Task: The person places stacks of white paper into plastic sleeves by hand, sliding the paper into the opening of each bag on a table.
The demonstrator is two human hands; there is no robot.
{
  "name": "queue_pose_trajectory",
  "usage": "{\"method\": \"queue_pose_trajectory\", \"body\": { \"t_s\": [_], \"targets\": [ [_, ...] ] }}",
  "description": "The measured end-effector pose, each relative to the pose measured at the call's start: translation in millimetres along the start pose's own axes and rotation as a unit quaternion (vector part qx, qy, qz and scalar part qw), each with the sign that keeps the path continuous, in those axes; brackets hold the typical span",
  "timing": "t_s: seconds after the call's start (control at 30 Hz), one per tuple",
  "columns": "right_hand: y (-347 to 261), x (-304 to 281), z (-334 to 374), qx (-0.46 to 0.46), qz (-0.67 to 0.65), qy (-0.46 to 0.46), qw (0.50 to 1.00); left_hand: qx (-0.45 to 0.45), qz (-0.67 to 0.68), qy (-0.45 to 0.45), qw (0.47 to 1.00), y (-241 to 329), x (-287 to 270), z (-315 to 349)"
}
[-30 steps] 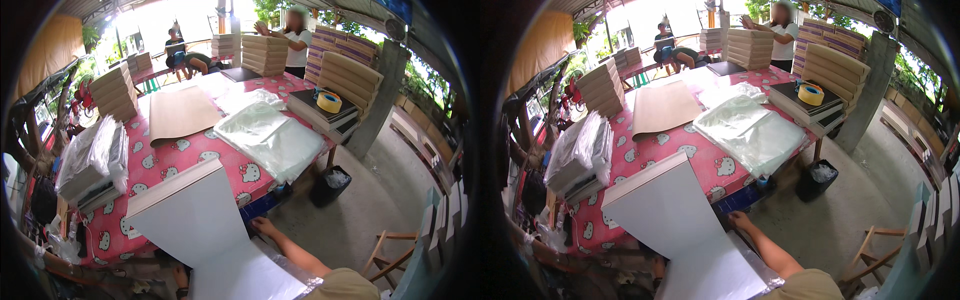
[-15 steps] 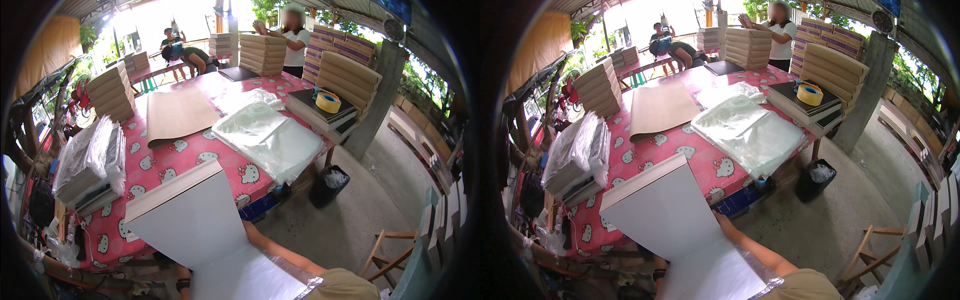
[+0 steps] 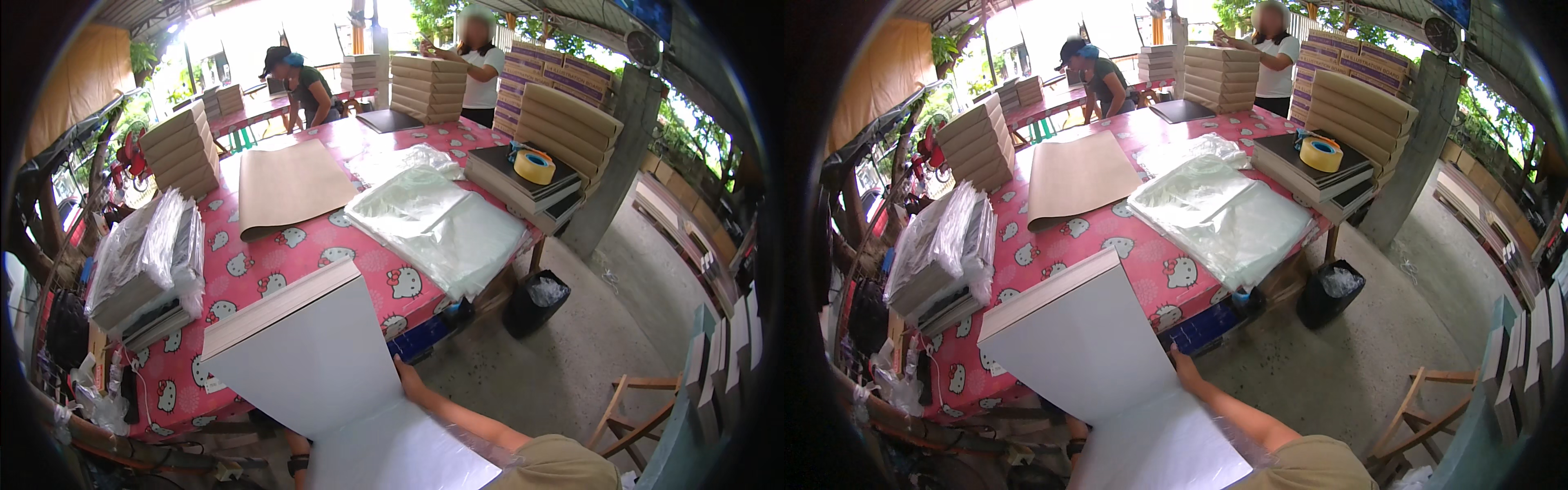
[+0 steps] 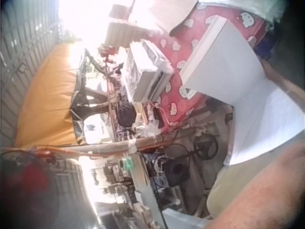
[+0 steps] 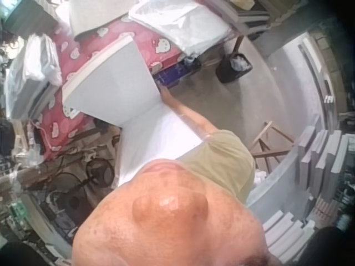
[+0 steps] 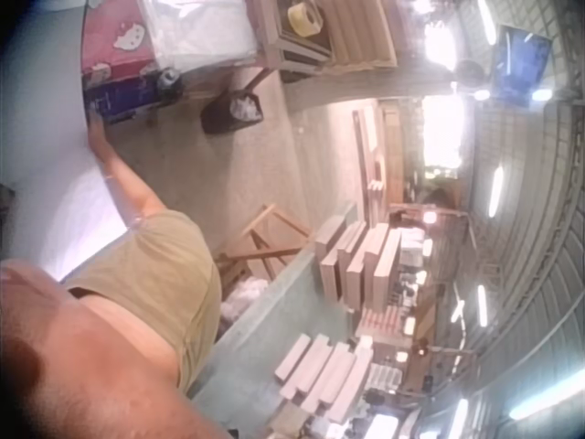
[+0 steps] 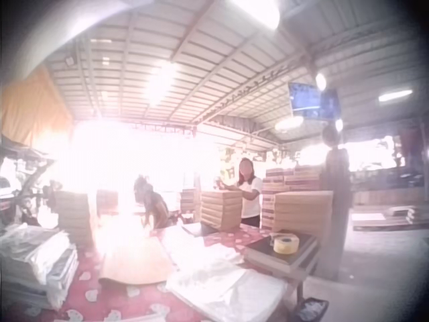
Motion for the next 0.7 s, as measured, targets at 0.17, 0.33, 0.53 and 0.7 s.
{"method": "queue_pose_trajectory", "body": {
  "t_s": [0.17, 0.33, 0.53, 0.7],
  "targets": [
    [-5.3, 5.0, 2.9, 0.017, 0.009, 0.009, 1.000, 0.030, -0.070, -0.006, 0.997, -0.5, -3.7, 1.1],
    [0.4, -0.7, -5.0, -0.022, -0.040, 0.014, 0.999, 0.005, -0.064, 0.004, 0.998, 0.6, -2.7, -9.0],
    [5.0, -3.2, -5.6, 0.000, -0.046, 0.012, 0.999, -0.031, -0.084, 0.024, 0.996, 4.1, -0.1, -12.8],
    [10.7, -9.1, -8.2, -0.016, -0.081, 0.005, 0.997, -0.054, -0.096, 0.033, 0.993, 13.2, 6.8, -9.5]
  ]
}}
Point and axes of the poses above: each hand's wrist, its own z-axis away from the middle knuckle, its own x-axis out of the palm, y = z × x, the point moved 6 cm from there along -z, towards the middle knuckle, and after that the axes turned 6 degrees about -y, right-handed, at the moved point
